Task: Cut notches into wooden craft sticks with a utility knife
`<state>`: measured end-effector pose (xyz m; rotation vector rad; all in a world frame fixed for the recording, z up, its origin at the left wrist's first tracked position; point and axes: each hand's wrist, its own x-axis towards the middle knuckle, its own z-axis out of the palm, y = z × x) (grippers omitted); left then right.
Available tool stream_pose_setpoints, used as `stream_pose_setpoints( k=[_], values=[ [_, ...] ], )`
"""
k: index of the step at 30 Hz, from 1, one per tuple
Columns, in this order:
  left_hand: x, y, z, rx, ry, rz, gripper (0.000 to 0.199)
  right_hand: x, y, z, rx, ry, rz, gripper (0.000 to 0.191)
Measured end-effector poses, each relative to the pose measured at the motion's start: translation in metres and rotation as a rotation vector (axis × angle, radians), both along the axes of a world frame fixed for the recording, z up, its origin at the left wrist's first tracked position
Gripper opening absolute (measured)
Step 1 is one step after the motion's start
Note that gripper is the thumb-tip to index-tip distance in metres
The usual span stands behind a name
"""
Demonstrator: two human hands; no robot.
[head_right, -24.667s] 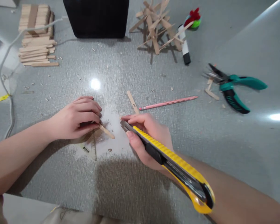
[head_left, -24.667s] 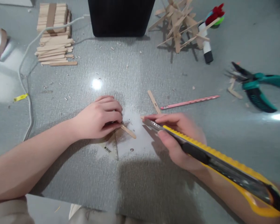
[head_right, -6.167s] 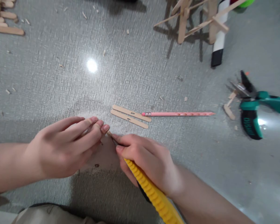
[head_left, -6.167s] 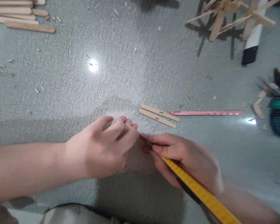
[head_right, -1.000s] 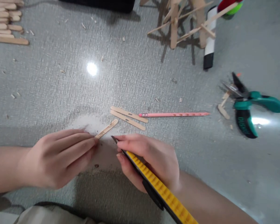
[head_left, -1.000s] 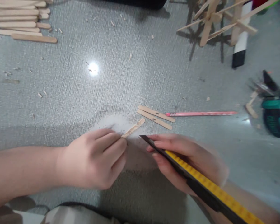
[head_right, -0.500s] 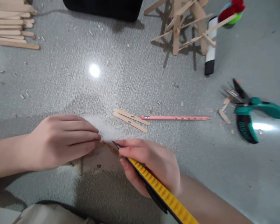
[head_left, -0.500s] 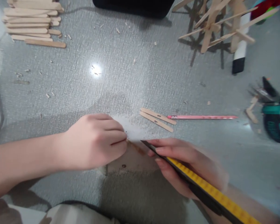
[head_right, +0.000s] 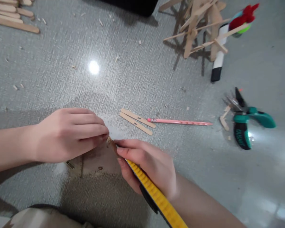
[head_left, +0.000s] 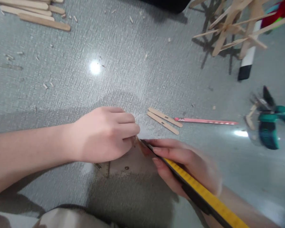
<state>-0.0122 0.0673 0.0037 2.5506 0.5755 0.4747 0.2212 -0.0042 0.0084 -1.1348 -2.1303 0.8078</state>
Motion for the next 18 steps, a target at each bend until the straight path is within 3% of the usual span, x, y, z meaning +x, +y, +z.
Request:
stream_pose_setpoints(
  k=[18],
  values=[
    [-0.0004,0.0006,-0.0018,0.079,0.018,-0.036,0.032,-0.0050,0.0002,-0.0009,0.022,-0.065,-0.019,0.025]
  ],
)
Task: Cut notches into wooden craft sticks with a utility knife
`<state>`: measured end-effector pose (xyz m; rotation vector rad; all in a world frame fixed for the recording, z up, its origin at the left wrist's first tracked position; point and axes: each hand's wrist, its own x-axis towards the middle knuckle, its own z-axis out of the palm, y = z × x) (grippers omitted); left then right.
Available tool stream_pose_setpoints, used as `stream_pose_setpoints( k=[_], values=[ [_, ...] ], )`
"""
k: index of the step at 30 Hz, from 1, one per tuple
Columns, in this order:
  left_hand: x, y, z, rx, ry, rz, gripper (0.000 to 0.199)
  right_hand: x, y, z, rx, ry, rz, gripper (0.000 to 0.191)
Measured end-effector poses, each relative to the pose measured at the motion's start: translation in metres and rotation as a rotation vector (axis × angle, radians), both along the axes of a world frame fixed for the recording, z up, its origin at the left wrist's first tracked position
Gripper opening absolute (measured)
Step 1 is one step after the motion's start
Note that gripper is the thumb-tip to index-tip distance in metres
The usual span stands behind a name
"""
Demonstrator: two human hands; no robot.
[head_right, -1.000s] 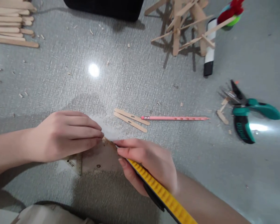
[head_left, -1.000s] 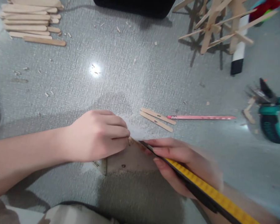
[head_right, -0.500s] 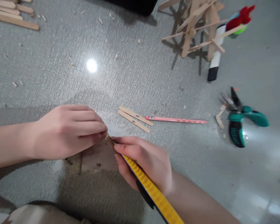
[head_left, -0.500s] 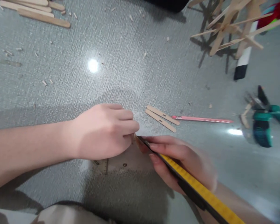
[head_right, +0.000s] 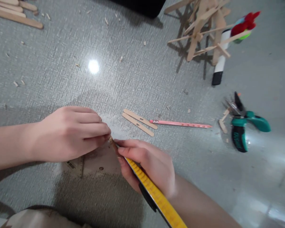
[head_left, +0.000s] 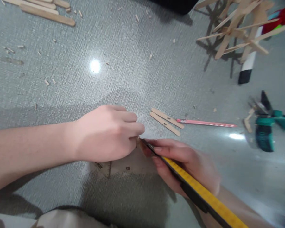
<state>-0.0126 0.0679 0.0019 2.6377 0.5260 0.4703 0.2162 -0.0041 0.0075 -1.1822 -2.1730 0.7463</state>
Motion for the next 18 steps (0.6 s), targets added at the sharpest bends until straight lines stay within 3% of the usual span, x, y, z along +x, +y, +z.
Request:
stream_pose_setpoints(
  k=[18],
  values=[
    [-0.0019,-0.0003,0.0010,0.031,0.006,-0.008,0.034,-0.0003,0.0012,0.0010,0.013,0.010,0.006,0.027]
  ],
)
